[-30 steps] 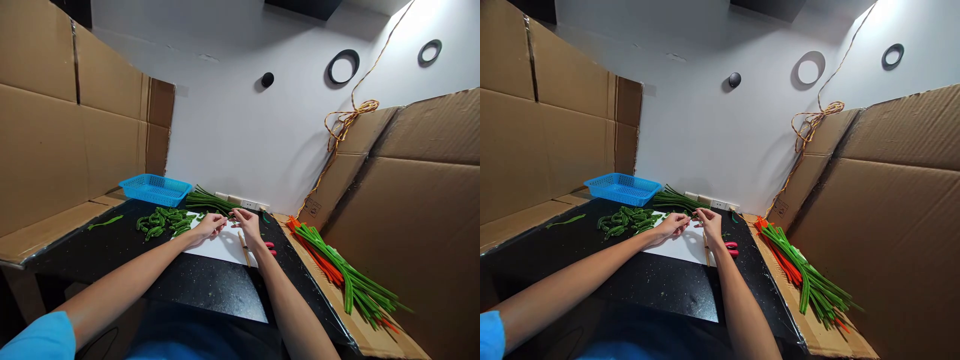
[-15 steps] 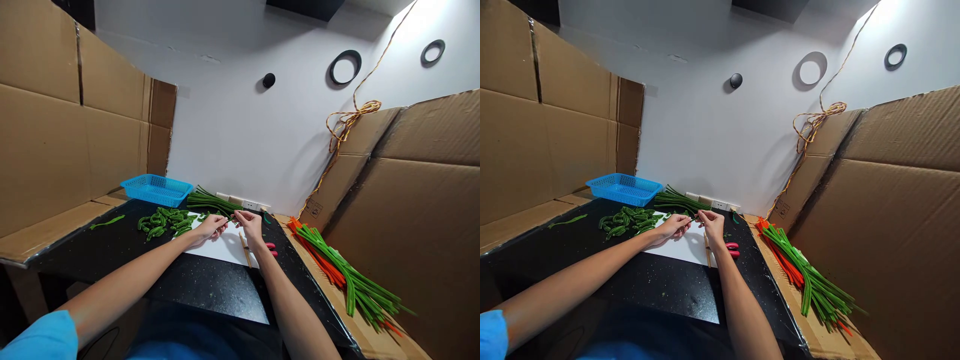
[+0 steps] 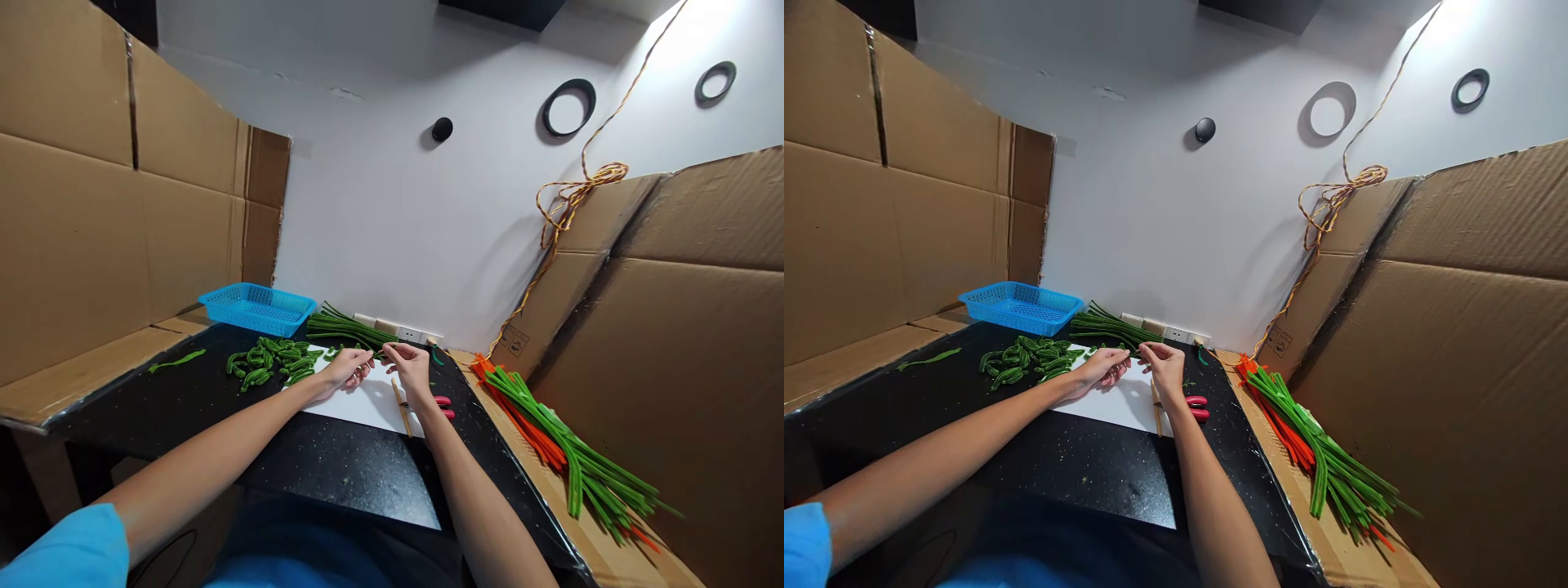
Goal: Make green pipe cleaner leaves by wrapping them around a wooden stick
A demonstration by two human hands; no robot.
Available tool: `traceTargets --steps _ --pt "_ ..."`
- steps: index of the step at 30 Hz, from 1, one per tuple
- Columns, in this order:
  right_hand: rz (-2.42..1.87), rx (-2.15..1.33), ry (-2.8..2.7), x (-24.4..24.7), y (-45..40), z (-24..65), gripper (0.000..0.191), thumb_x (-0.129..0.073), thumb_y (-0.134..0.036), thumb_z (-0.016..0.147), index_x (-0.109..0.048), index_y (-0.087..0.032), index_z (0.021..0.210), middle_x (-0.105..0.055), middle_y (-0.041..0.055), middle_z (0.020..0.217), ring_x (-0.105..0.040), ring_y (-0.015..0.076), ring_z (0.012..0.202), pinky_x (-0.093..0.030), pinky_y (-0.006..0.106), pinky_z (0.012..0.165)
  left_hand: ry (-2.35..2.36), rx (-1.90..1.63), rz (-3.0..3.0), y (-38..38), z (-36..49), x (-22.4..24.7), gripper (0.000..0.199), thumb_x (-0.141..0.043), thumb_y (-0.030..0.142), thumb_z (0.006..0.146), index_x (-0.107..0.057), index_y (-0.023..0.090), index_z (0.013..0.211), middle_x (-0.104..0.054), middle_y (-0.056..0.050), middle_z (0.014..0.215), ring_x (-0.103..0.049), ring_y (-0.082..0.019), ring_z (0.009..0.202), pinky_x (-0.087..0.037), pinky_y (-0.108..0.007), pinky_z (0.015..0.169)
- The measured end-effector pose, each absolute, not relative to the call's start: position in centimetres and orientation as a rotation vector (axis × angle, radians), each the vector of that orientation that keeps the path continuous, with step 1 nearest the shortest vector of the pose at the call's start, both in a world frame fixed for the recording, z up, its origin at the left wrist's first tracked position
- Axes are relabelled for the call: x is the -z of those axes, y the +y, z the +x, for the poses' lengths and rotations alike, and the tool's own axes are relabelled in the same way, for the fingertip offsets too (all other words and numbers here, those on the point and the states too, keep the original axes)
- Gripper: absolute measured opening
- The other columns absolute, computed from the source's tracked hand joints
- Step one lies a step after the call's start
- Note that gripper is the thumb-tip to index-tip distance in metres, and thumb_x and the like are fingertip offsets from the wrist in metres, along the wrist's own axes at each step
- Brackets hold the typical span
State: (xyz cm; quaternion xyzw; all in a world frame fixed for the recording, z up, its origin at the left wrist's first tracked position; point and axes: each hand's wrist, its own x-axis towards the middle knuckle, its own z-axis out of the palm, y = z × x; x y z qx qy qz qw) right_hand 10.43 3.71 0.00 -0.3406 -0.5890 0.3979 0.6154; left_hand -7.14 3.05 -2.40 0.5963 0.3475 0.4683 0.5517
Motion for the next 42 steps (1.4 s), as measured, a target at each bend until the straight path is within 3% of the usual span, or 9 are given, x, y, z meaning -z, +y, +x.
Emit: traceTargets --steps 10,18,27,32,39,42 --pt "-0.790 -0.894 -1.649 0.4 3.3 10.1 0.039 -0.080 -0.053 0.074 -0.079 -0.015 0.078 -0.072 0.0064 0.065 -0.065 0.0170 0.056 -0.050 0.023 0.043 0.827 -1.061 1.452 2.3 -7.3 2.2 0.057 -0.064 0.071 0.083 -0.058 0.015 0.073 -0.053 0.002 0.055 -0.037 -0.005 0.038 -0.019 -0.021 0.040" --pt "-0.822 -0.851 -1.646 0.1 2.7 10.0 0.041 -0.078 -0.054 0.078 -0.075 -0.015 0.066 -0.072 0.0077 0.066 -0.060 0.0138 0.051 -0.047 0.022 0.042 0.777 -1.034 1.341 2.7 -7.3 2.6 0.063 -0.064 0.079 0.077 -0.050 0.019 0.062 -0.037 0.008 0.041 -0.034 -0.007 0.036 -0.023 -0.021 0.041" --pt "-0.755 -0.953 -1.623 -0.3 2.1 9.6 0.038 -0.079 -0.053 0.076 -0.078 -0.016 0.082 -0.077 0.0102 0.094 -0.064 0.0131 0.054 -0.051 0.023 0.043 0.761 -1.050 1.283 2.6 -7.3 2.3 0.062 -0.066 0.074 0.080 -0.046 0.020 0.056 -0.029 0.008 0.036 -0.030 -0.007 0.034 -0.024 -0.022 0.042" --pt "-0.753 -0.967 -1.582 -0.5 1.9 9.4 0.035 -0.083 -0.049 0.072 -0.079 -0.016 0.082 -0.074 0.0071 0.072 -0.063 0.0142 0.050 -0.050 0.024 0.043 0.806 -1.118 1.215 2.6 -7.3 2.0 0.059 -0.065 0.070 0.083 -0.046 0.020 0.061 -0.034 0.009 0.041 -0.032 -0.006 0.036 -0.021 -0.020 0.041" --pt "-0.806 -0.865 -1.568 -0.1 2.6 9.7 0.045 -0.082 -0.057 0.072 -0.075 -0.012 0.074 -0.069 0.0055 0.061 -0.056 0.0112 0.043 -0.043 0.020 0.038 0.812 -1.118 1.246 2.0 -7.2 1.4 0.045 -0.068 0.060 0.084 -0.054 0.017 0.084 -0.048 0.007 0.055 -0.039 -0.005 0.038 -0.021 -0.018 0.039" --pt "-0.839 -0.793 -1.623 0.0 2.5 9.8 0.048 -0.079 -0.060 0.075 -0.074 -0.012 0.074 -0.067 0.0046 0.059 -0.053 0.0100 0.041 -0.039 0.019 0.037 0.808 -1.117 1.242 1.9 -7.2 1.4 0.042 -0.072 0.055 0.082 -0.052 0.018 0.085 -0.049 0.008 0.057 -0.039 -0.005 0.037 -0.020 -0.018 0.038"
